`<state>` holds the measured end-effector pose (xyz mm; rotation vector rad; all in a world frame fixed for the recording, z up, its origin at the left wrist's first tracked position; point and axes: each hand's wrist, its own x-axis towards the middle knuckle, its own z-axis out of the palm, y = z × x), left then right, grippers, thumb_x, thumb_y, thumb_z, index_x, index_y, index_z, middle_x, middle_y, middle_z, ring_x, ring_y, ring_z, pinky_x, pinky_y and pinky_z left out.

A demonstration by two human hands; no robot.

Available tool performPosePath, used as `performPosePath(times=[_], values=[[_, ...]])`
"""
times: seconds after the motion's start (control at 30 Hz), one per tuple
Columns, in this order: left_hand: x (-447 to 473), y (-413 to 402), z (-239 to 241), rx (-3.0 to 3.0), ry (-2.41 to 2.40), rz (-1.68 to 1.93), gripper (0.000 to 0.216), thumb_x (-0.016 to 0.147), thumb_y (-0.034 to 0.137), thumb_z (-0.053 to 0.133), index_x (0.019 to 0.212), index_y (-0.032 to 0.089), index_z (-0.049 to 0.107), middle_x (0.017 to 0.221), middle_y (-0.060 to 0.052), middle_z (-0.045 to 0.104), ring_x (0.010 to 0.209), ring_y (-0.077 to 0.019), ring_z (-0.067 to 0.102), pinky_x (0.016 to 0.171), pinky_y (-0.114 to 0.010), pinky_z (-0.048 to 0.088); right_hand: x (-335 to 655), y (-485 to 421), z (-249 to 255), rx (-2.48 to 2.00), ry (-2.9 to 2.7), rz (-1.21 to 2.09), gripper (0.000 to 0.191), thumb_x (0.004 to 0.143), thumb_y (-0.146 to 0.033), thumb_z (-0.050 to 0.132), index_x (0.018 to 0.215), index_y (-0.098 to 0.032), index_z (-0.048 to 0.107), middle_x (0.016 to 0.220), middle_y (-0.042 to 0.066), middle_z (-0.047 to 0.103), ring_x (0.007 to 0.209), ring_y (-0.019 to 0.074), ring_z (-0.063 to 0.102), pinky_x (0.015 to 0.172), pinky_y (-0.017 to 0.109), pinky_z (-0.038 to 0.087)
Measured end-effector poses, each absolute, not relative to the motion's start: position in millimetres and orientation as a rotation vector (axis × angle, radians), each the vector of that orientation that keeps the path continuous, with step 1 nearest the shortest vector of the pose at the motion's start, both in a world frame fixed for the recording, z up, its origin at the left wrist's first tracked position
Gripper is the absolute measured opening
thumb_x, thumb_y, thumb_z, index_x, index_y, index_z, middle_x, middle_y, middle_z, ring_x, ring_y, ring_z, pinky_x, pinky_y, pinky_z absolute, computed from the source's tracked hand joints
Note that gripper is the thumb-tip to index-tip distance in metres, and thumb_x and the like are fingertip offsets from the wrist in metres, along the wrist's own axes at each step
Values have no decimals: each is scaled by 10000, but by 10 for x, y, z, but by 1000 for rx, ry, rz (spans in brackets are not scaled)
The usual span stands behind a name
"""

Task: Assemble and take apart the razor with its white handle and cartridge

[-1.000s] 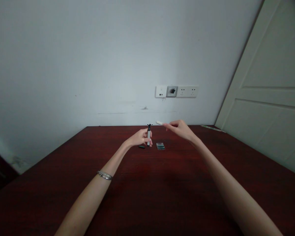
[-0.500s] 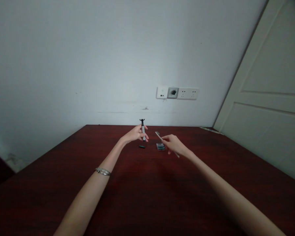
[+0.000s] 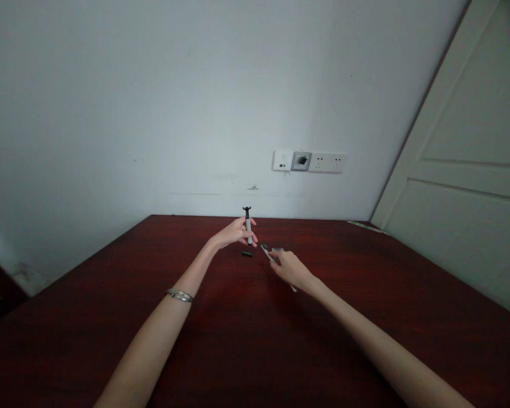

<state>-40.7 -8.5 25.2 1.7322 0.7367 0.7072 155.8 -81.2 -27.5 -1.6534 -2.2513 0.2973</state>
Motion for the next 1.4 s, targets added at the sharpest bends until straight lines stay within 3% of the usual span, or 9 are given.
performPosePath(times=[0.3, 0.47, 0.9, 1.4], values=[[-383, -48, 221, 1749, 761, 714, 297, 798, 160, 534, 1047, 147, 374, 761, -85, 664, 658, -168, 662, 590, -256, 472, 1674, -1021, -331, -1437, -2548, 182, 376, 887, -312, 396, 1239, -302, 527, 1008, 60, 623, 889, 194, 594, 716, 254, 399], [-379, -50, 215, 1768, 768, 709, 290, 802, 171, 533, 1045, 150, 377, 775, -91, 664, 673, -171, 663, 581, -246, 465, 1736, -1032, -315, -1292, -2668, 113, 372, 870, -355, 434, 1227, -343, 537, 948, 42, 596, 836, 184, 580, 689, 269, 409], [-379, -23, 166, 1766, 763, 700, 272, 790, 146, 532, 1018, 158, 383, 761, -94, 669, 669, -173, 663, 578, -249, 471, 1871, -894, -448, -1119, -2638, 340, 317, 848, -257, 504, 1133, -332, 620, 953, 29, 604, 895, 162, 556, 780, 264, 409], [-384, -22, 159, 1765, 770, 690, 283, 784, 176, 548, 1015, 158, 385, 774, -98, 664, 670, -180, 664, 584, -268, 487, 2005, -750, -369, -1072, -2503, 434, 347, 797, -340, 591, 1136, -273, 623, 938, 46, 591, 816, 155, 550, 775, 290, 428]])
